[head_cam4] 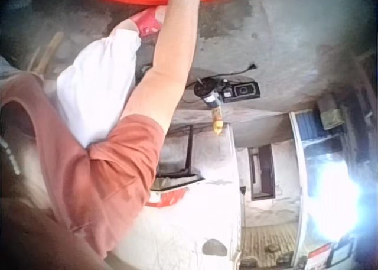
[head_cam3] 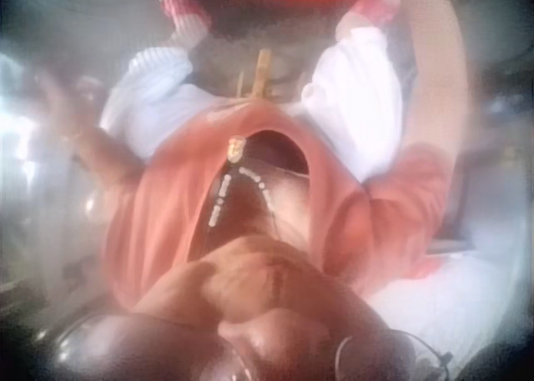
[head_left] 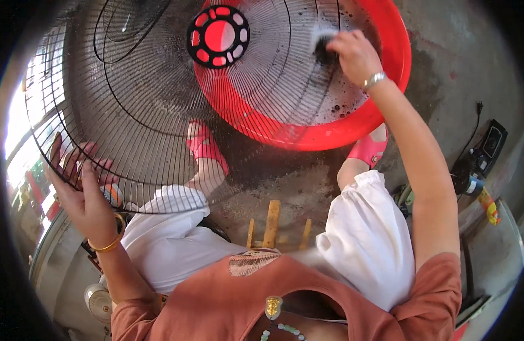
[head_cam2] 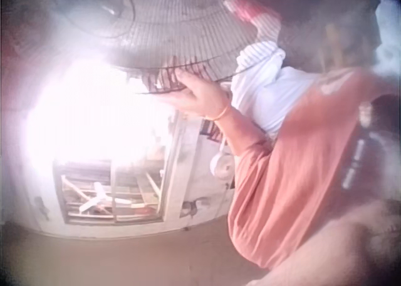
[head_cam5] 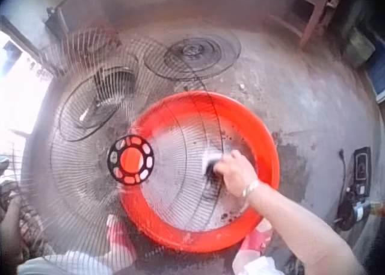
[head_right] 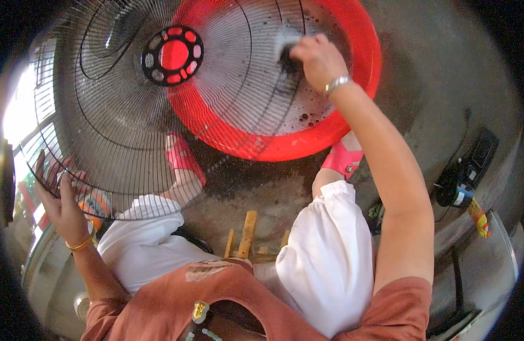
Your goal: The person cleans fan grilles by scrubbing the surface of a metal fan grille with a sponge dipped in soapy water in a basin, then scrubs a second fan grille with the sponge.
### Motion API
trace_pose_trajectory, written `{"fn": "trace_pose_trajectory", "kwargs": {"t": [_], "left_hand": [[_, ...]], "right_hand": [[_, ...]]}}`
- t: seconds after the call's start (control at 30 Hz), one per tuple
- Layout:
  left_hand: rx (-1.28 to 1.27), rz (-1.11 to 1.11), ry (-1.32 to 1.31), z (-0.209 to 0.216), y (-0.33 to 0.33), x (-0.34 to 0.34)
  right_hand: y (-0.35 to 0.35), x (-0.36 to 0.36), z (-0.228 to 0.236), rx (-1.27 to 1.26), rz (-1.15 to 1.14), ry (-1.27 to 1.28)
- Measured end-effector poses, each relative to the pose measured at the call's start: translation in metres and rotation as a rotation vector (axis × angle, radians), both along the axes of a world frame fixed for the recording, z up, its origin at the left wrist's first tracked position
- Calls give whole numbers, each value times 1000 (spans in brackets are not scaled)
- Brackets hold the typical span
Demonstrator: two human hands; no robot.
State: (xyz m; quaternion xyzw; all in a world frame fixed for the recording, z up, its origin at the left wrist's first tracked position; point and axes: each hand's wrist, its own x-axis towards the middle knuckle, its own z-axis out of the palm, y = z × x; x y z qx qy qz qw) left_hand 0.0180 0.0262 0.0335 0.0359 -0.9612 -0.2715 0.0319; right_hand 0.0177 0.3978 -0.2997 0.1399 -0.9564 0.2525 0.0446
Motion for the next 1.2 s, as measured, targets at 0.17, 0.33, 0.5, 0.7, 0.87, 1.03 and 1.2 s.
{"fn": "trace_pose_trajectory", "kwargs": {"t": [0.17,0.33,0.5,0.7,0.87,1.03,1.2], "left_hand": [[4,-97,197,-5,19,5],[-33,-48,199,-7,20,6],[-52,-71,185,-2,20,9],[0,-94,171,-5,21,8],[7,-98,181,-7,21,8],[-18,-120,210,-2,29,1],[-18,-113,207,-4,30,8]], "right_hand": [[-38,-22,-15,67,-151,91],[-114,14,27,-160,-96,-491],[-118,56,28,-244,121,-338],[-49,-19,17,221,47,-186],[-42,-20,8,-95,-321,-189],[-100,31,5,-266,-124,-464],[-153,78,43,-545,138,-291]]}}
